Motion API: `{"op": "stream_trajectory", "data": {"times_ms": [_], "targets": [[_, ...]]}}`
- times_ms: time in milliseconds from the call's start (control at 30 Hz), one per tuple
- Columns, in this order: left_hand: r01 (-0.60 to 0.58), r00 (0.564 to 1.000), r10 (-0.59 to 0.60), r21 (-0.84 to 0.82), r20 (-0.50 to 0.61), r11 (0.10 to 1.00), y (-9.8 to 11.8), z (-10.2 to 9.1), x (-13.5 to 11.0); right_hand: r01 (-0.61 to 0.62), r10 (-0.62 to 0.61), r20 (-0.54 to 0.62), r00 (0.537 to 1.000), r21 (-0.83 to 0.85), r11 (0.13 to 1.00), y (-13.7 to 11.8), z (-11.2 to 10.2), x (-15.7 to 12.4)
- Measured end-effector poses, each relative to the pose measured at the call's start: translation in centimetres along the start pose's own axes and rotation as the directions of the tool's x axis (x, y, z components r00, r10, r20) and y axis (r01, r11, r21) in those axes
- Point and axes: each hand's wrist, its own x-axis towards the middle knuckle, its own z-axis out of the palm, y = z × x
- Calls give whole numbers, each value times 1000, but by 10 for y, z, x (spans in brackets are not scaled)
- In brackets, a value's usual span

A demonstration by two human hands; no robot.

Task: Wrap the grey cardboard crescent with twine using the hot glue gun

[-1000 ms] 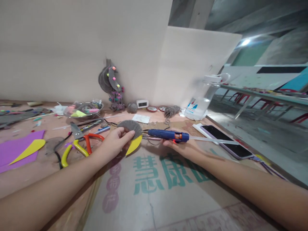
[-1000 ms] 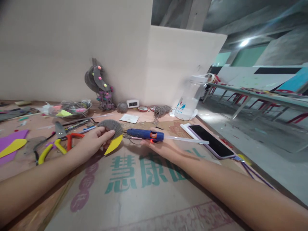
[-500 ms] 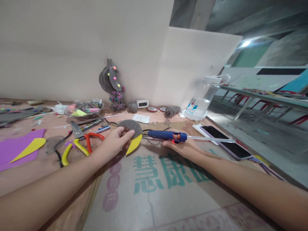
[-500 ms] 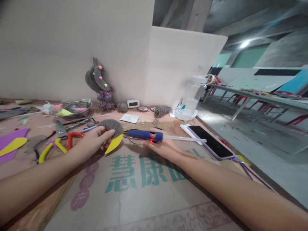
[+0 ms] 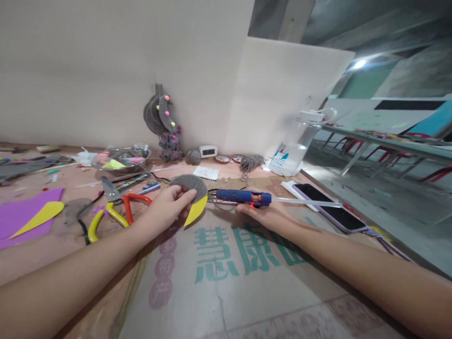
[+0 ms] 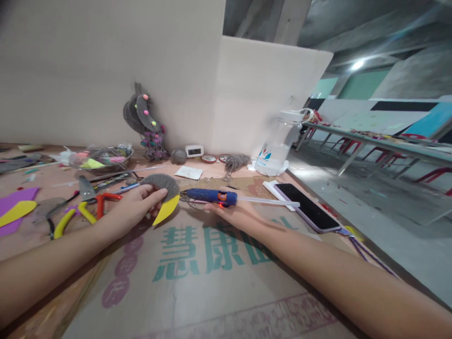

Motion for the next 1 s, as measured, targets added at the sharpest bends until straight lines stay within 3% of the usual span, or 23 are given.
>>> {"op": "stream_trajectory", "data": {"times_ms": [167,300,400,500,600,833,1000], "targets": [[-30,999,31,-16,8,999,4,1,-1,43,-44,33,999,33,999,1,0,2],[-38,999,38,-18,-8,999,3,1,0,38,-41,-74,996,-43,998,4,-9,7],[-48,999,49,-37,3,998,2,1,0,97,-105,-113,988,-74,993,-1,-22,13],[-59,998,59,-7,14,998,3,1,1,156,-159,-58,986,-62,986,-9,-33,24],[-64,998,63,37,20,997,3,0,1,126,-129,-21,991,-100,987,-13,-37,48],[-35,999,36,-41,31,999,-1,1,3,25,-58,-89,994,-329,944,11,-11,126],[-33,999,34,-35,37,999,0,2,2,5,-27,-56,998,-363,932,31,4,148]]}}
